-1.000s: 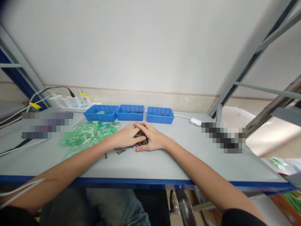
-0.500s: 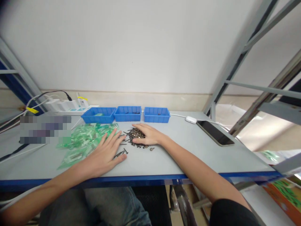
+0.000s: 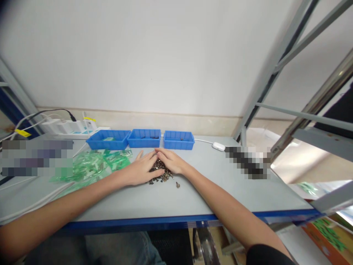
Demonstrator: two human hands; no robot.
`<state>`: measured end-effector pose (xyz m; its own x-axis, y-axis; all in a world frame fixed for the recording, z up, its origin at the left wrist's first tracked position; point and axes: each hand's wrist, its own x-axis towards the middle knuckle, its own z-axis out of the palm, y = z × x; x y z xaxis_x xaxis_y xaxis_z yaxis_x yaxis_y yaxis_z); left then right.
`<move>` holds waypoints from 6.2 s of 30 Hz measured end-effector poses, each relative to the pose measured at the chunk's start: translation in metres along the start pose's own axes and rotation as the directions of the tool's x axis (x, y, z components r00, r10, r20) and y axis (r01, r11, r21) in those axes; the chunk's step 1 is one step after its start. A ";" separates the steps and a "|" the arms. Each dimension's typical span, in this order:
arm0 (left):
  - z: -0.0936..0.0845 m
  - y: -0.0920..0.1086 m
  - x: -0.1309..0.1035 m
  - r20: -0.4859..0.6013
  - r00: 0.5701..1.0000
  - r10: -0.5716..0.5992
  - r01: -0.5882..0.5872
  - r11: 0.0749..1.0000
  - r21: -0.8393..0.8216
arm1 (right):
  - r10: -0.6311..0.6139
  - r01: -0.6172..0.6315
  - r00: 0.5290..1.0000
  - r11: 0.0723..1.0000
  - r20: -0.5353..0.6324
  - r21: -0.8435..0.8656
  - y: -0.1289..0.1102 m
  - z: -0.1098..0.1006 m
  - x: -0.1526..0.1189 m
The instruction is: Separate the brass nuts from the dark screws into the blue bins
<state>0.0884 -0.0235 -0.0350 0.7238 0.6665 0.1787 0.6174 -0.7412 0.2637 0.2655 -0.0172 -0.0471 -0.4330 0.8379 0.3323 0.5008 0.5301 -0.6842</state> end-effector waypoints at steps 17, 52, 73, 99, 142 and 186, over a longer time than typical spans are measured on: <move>-0.007 -0.005 0.000 -0.267 0.963 0.048 -0.062 0.997 -0.042 | 0.101 0.063 0.921 0.914 0.377 -0.400 -0.048 -0.034 -0.024; -0.021 0.002 -0.006 -0.360 0.933 0.019 -0.070 0.989 -0.131 | -0.243 0.157 0.942 0.928 -0.230 -0.337 -0.038 -0.005 -0.019; -0.018 0.004 -0.006 -0.350 0.937 -0.002 -0.037 0.994 -0.105 | -0.173 0.077 0.956 0.928 -0.236 -0.365 -0.039 -0.004 -0.018; -0.018 0.006 -0.007 -0.316 0.948 -0.030 -0.013 0.991 -0.133 | -0.165 0.087 0.975 0.898 -0.146 -0.432 -0.036 -0.002 -0.016; -0.018 0.007 -0.008 -0.273 0.957 -0.094 0.086 0.995 -0.041 | -0.178 0.129 0.976 0.935 -0.123 -0.330 -0.027 0.002 -0.016; -0.027 0.019 -0.020 0.026 0.923 0.385 -0.378 0.916 -0.130 | 0.039 -0.300 0.886 0.808 -0.462 -0.507 0.011 -0.040 -0.005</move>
<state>0.0772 -0.0492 -0.0083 0.9133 0.3279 0.2418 0.2518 -0.9209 0.2976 0.3032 -0.0099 -0.0306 -0.0179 0.8231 0.5676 0.9143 0.2432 -0.3238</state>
